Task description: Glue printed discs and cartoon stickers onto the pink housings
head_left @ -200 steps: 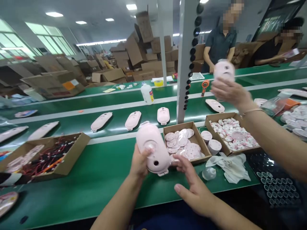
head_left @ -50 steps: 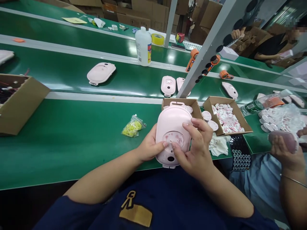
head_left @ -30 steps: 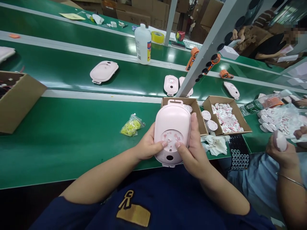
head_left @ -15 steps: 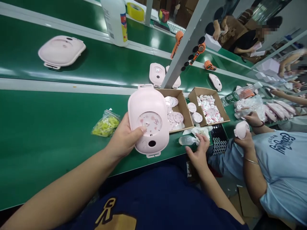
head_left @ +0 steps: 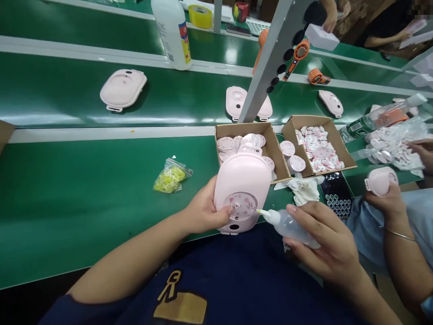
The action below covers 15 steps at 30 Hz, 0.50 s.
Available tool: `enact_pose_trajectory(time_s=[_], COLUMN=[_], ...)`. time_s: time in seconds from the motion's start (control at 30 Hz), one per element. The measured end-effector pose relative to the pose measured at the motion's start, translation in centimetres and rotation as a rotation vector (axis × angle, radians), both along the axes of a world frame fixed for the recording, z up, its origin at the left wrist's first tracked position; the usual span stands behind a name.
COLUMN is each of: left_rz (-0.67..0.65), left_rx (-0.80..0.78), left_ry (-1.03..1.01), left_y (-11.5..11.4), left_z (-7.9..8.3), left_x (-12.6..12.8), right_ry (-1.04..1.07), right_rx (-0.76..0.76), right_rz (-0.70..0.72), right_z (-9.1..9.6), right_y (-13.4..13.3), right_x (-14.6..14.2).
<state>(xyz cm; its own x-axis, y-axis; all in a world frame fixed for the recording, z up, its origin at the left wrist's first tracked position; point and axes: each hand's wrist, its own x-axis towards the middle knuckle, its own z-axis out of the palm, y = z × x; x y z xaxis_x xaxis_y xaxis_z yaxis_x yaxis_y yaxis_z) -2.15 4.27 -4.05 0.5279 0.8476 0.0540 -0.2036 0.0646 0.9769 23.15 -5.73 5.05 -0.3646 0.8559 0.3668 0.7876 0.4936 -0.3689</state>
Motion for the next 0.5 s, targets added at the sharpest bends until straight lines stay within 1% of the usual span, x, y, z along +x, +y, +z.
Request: enact_pose_trajectory(time_s=[0.07,0.13,0.2,0.4,0.5], left_rz=[-0.013,-0.029,-0.039,-0.068,-0.068], left_rx=[0.081,0.151,0.185,0.165,0.194], left_ry=[0.051,0.078,0.079,0.073,0.067], left_y=[-0.22,-0.30,-0.31,-0.31,-0.33], left_z=[-0.28,-0.52,-0.64,-0.54,-0.56], left_x=[-0.05,-0.09,-0.10,-0.04,-0.07], right_ry=[-0.021,-0.039,-0.055,-0.067,-0.058], right_rx=[-0.002,-0.014,-0.032,-0.051,-0.056], right_rz=[0.032,0.062,0.073,0.077,0.069], right_z=[0.64,0.84,0.89,1.04,1.03], right_y=[0.25,0.38,0.42,0.57,0.62], right_x=[-0.41,-0.53,-0.46,-0.30,-0.40])
